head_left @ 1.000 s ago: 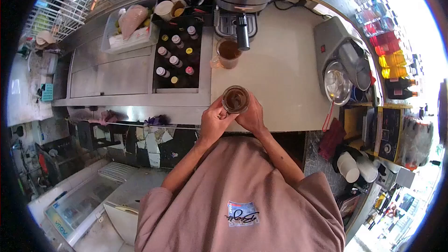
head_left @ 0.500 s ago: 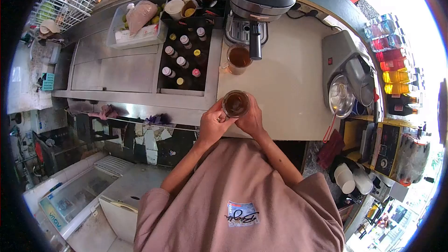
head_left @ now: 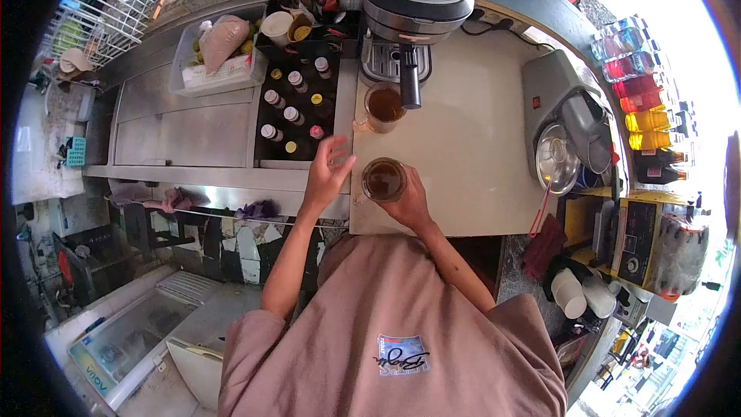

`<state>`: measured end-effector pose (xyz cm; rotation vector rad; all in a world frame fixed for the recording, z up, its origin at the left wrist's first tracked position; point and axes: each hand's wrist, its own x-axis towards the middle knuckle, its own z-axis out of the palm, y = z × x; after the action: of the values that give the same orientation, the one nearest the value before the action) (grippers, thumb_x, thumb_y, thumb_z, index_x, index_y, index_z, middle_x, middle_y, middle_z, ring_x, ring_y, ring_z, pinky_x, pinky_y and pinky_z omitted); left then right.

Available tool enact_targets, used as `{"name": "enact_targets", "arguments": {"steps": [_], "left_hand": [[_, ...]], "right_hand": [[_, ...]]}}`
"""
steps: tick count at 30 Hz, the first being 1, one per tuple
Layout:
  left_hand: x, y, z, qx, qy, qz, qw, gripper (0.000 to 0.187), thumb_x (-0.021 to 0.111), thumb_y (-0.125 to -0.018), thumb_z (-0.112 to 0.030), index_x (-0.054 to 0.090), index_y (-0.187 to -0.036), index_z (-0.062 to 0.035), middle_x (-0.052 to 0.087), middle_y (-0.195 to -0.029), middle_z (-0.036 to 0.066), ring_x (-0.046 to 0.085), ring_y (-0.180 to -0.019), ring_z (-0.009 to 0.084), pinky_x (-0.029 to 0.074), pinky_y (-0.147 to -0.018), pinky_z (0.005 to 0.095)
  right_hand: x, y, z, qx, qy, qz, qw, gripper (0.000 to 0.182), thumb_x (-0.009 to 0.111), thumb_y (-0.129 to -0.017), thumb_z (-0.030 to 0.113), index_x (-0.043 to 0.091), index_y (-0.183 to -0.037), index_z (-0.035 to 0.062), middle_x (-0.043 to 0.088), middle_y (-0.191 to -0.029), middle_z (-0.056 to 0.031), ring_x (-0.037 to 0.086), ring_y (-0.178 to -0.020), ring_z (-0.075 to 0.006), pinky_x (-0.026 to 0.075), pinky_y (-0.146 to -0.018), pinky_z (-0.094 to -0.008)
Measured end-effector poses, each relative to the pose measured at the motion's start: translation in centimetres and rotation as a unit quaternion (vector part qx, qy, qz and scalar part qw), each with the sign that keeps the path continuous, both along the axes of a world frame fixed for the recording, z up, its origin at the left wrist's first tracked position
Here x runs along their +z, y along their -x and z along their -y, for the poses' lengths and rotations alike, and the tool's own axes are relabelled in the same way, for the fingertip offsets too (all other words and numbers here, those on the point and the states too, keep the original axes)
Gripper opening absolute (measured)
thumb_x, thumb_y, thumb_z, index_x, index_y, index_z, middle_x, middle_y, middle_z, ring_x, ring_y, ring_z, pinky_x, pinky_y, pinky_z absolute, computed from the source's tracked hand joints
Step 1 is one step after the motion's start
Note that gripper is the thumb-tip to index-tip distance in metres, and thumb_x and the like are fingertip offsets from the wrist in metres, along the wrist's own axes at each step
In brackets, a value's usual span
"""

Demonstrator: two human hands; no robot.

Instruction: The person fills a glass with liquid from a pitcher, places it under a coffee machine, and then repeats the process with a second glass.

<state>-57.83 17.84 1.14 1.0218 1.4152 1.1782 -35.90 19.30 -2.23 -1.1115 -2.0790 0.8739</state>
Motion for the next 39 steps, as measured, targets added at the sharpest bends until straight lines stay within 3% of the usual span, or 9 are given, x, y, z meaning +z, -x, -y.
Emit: {"name": "enact_targets", "arguments": {"steps": [4, 8, 10, 14, 19, 23, 28, 31, 39], "left_hand": [[-1.6, -0.7, -4.5, 0.031, -0.038, -0.126, 0.991, 0.061, 0.075, -0.089, -0.016, 0.048, -0.143, -0.0070, 0.060, -0.138, 0.015, 0.060, -0.125, 0.0246, 0.053, -0.093, 0.0376], [-3.3, -1.0, -6.5, 0.004, -0.027, -0.119, 0.992, 0.055, 0.072, -0.090, -0.015, 0.053, -0.141, -0.0068, 0.061, -0.137, 0.017, 0.064, -0.120, 0.0263, 0.053, -0.092, 0.0369], [-4.0, -0.9, -6.9, 0.025, -0.125, -0.237, 0.963, 0.046, 0.067, -0.093, -0.013, 0.057, -0.137, -0.0065, 0.067, -0.126, 0.018, 0.070, -0.106, 0.0278, 0.055, -0.087, 0.0350], [-2.9, -1.3, -6.6, 0.001, -0.074, -0.218, 0.973, 0.042, 0.062, -0.095, -0.011, 0.058, -0.137, -0.0074, 0.071, -0.116, 0.018, 0.073, -0.091, 0.0302, 0.055, -0.079, 0.0330], [-3.2, -1.3, -6.6, 0.004, -0.120, -0.211, 0.970, 0.040, 0.059, -0.096, -0.008, 0.059, -0.136, -0.0087, 0.073, -0.107, 0.019, 0.074, -0.079, 0.0283, 0.054, -0.069, 0.0330], [-4.7, -0.8, -6.9, 0.007, -0.170, -0.193, 0.966, 0.040, 0.059, -0.096, -0.008, 0.060, -0.136, -0.0088, 0.073, -0.106, 0.019, 0.073, -0.076, 0.0281, 0.053, -0.067, 0.0326], [-4.4, 0.3, -7.0, -0.043, -0.084, -0.209, 0.973, 0.040, 0.059, -0.096, -0.006, 0.060, -0.136, -0.0083, 0.074, -0.106, 0.017, 0.074, -0.082, 0.0221, 0.054, -0.070, 0.0320], [-3.9, 0.1, -7.2, -0.037, -0.140, -0.163, 0.976, 0.040, 0.059, -0.097, -0.006, 0.059, -0.137, -0.0064, 0.075, -0.106, 0.016, 0.073, -0.083, 0.0177, 0.054, -0.072, 0.0305], [-4.1, 1.0, -7.5, -0.061, -0.068, -0.162, 0.983, 0.041, 0.060, -0.096, -0.006, 0.059, -0.137, -0.0040, 0.075, -0.109, 0.016, 0.073, -0.094, 0.0179, 0.054, -0.082, 0.0295]], "right_hand": [[0.2, 0.2, -0.1, -0.016, -0.025, -0.011, 0.999, 0.066, 0.088, -0.072, 0.019, 0.057, -0.128, 0.0025, 0.063, -0.125, -0.0146, 0.059, -0.115, -0.0354, 0.049, -0.099, -0.0441], [0.9, 0.2, -0.2, -0.016, -0.008, -0.017, 1.000, 0.067, 0.089, -0.070, 0.019, 0.057, -0.127, 0.0013, 0.063, -0.125, -0.0148, 0.059, -0.114, -0.0358, 0.049, -0.098, -0.0440], [0.7, 0.1, -0.2, -0.020, -0.018, -0.022, 0.999, 0.068, 0.089, -0.070, 0.019, 0.057, -0.127, 0.0012, 0.063, -0.125, -0.0148, 0.060, -0.114, -0.0360, 0.049, -0.098, -0.0440], [-0.4, -0.1, -0.2, -0.004, -0.029, -0.027, 0.999, 0.077, 0.087, -0.070, 0.022, 0.050, -0.135, 0.0016, 0.060, -0.127, -0.0165, 0.057, -0.117, -0.0378, 0.048, -0.100, -0.0457], [0.0, -0.1, -0.3, -0.002, -0.022, -0.018, 1.000, 0.078, 0.087, -0.071, 0.022, 0.049, -0.135, 0.0013, 0.059, -0.128, -0.0166, 0.056, -0.117, -0.0381, 0.047, -0.100, -0.0463], [-0.1, -0.1, -0.3, 0.007, -0.018, -0.007, 1.000, 0.078, 0.086, -0.071, 0.023, 0.048, -0.136, 0.0012, 0.058, -0.129, -0.0170, 0.056, -0.118, -0.0385, 0.047, -0.100, -0.0469], [-0.4, -0.2, -0.3, 0.008, -0.032, -0.008, 0.999, 0.078, 0.086, -0.072, 0.023, 0.047, -0.136, 0.0006, 0.058, -0.129, -0.0181, 0.056, -0.118, -0.0389, 0.047, -0.100, -0.0468], [-0.3, -0.1, -0.3, 0.006, -0.030, -0.005, 1.000, 0.078, 0.085, -0.072, 0.022, 0.047, -0.136, 0.0001, 0.058, -0.129, -0.0185, 0.056, -0.118, -0.0391, 0.047, -0.100, -0.0468], [-1.1, 0.0, 0.0, -0.002, -0.053, 0.005, 0.999, 0.077, 0.086, -0.071, 0.020, 0.047, -0.134, -0.0011, 0.058, -0.128, -0.0199, 0.056, -0.117, -0.0400, 0.047, -0.100, -0.0469]]}}
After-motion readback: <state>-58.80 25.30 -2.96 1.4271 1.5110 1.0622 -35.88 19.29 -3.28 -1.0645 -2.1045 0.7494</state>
